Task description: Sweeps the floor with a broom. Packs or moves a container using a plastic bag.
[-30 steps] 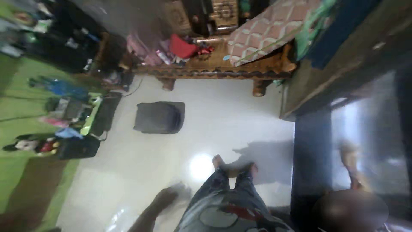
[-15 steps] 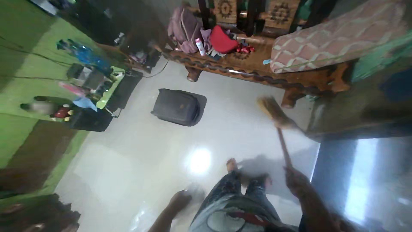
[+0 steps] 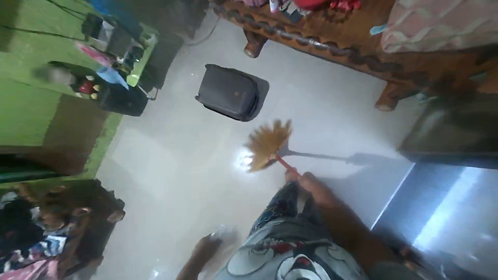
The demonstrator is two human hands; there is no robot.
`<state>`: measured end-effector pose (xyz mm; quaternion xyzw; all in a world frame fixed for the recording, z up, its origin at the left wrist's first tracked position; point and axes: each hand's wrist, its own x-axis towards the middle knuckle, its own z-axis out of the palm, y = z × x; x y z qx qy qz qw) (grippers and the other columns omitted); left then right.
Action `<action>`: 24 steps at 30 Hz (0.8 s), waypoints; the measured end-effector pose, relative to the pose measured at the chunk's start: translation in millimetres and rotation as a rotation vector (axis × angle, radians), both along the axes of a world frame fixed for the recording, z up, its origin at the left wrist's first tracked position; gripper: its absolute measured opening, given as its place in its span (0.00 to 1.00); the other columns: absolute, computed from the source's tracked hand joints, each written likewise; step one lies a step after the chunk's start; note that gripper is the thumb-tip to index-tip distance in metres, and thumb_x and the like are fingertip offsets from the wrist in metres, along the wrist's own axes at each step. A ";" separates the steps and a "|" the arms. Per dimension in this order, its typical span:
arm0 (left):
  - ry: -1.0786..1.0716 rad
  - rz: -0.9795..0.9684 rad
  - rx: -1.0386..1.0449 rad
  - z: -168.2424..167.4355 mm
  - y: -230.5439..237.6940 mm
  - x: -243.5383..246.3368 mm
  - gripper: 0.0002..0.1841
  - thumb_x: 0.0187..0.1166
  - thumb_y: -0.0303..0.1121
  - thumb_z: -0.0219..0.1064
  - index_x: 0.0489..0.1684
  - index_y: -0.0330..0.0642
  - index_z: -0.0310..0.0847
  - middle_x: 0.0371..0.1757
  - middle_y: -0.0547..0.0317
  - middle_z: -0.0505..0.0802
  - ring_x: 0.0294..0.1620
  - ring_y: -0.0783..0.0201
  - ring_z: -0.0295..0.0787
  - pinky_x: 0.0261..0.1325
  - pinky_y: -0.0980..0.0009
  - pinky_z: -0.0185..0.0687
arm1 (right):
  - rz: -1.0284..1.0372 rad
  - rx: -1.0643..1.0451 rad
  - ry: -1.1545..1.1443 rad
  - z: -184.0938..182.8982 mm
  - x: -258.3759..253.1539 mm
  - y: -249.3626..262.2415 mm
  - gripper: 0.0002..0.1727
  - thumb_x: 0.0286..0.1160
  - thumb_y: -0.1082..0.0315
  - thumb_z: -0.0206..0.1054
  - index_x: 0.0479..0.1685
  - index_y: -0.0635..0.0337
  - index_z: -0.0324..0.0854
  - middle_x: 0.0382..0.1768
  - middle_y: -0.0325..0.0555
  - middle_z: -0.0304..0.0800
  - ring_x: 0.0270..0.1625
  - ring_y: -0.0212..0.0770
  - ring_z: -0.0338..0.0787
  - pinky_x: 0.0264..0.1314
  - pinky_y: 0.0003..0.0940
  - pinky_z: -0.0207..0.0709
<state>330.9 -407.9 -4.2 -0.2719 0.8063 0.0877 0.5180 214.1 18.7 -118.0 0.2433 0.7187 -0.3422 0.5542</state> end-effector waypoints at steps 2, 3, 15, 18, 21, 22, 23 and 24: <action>-0.009 -0.034 0.024 -2.4 13.1 1.6 0.23 0.84 0.45 0.67 0.64 0.33 0.84 0.60 0.34 0.91 0.65 0.38 0.87 0.69 0.37 0.76 | 0.146 0.099 0.029 13.7 21.9 8.2 0.25 0.87 0.58 0.55 0.71 0.68 0.78 0.71 0.64 0.83 0.76 0.60 0.82 0.75 0.62 0.74; -0.001 -0.045 0.033 -3.0 22.1 0.0 0.22 0.84 0.45 0.66 0.64 0.34 0.84 0.59 0.34 0.91 0.64 0.39 0.87 0.69 0.37 0.76 | 0.178 0.139 0.025 16.0 33.3 17.1 0.23 0.86 0.60 0.56 0.70 0.68 0.79 0.72 0.63 0.83 0.76 0.60 0.82 0.74 0.63 0.75; 0.098 -0.147 0.122 -13.3 138.6 0.5 0.22 0.85 0.40 0.67 0.66 0.29 0.82 0.61 0.28 0.89 0.66 0.34 0.85 0.70 0.35 0.73 | -0.270 0.431 -0.152 44.3 328.1 267.0 0.29 0.89 0.56 0.57 0.79 0.69 0.72 0.75 0.69 0.78 0.79 0.66 0.78 0.80 0.64 0.69; 0.112 -0.142 0.115 -12.0 149.3 2.0 0.23 0.85 0.40 0.68 0.66 0.29 0.81 0.62 0.28 0.88 0.67 0.33 0.84 0.71 0.35 0.73 | -0.331 0.607 -0.195 34.6 404.8 312.2 0.28 0.82 0.53 0.65 0.72 0.65 0.80 0.69 0.65 0.85 0.73 0.65 0.83 0.74 0.66 0.74; 0.122 -0.149 0.107 -11.0 150.1 2.5 0.23 0.85 0.42 0.67 0.66 0.30 0.82 0.62 0.28 0.89 0.67 0.33 0.85 0.70 0.33 0.73 | -0.375 0.651 -0.152 98.9 393.1 314.5 0.27 0.90 0.58 0.58 0.79 0.69 0.73 0.75 0.67 0.79 0.79 0.61 0.78 0.82 0.58 0.69; 0.139 -0.135 0.102 -12.3 145.9 3.9 0.22 0.85 0.42 0.67 0.65 0.31 0.83 0.61 0.29 0.89 0.66 0.33 0.86 0.70 0.32 0.74 | -0.381 0.613 -0.016 133.7 373.6 303.5 0.26 0.92 0.61 0.55 0.81 0.69 0.69 0.74 0.66 0.79 0.76 0.56 0.80 0.80 0.49 0.71; 0.161 -0.105 0.096 -12.5 140.6 6.0 0.22 0.84 0.43 0.67 0.64 0.32 0.84 0.60 0.30 0.90 0.65 0.33 0.86 0.69 0.32 0.75 | -0.317 0.530 0.141 164.9 357.0 297.9 0.26 0.91 0.63 0.55 0.81 0.70 0.68 0.71 0.67 0.81 0.73 0.54 0.84 0.76 0.46 0.75; 0.175 -0.069 0.086 -11.7 134.4 7.6 0.22 0.84 0.44 0.67 0.63 0.33 0.85 0.59 0.31 0.90 0.64 0.34 0.87 0.68 0.32 0.76 | -0.202 0.437 0.293 190.4 344.4 294.2 0.25 0.86 0.65 0.59 0.76 0.73 0.73 0.62 0.67 0.87 0.64 0.53 0.89 0.68 0.45 0.81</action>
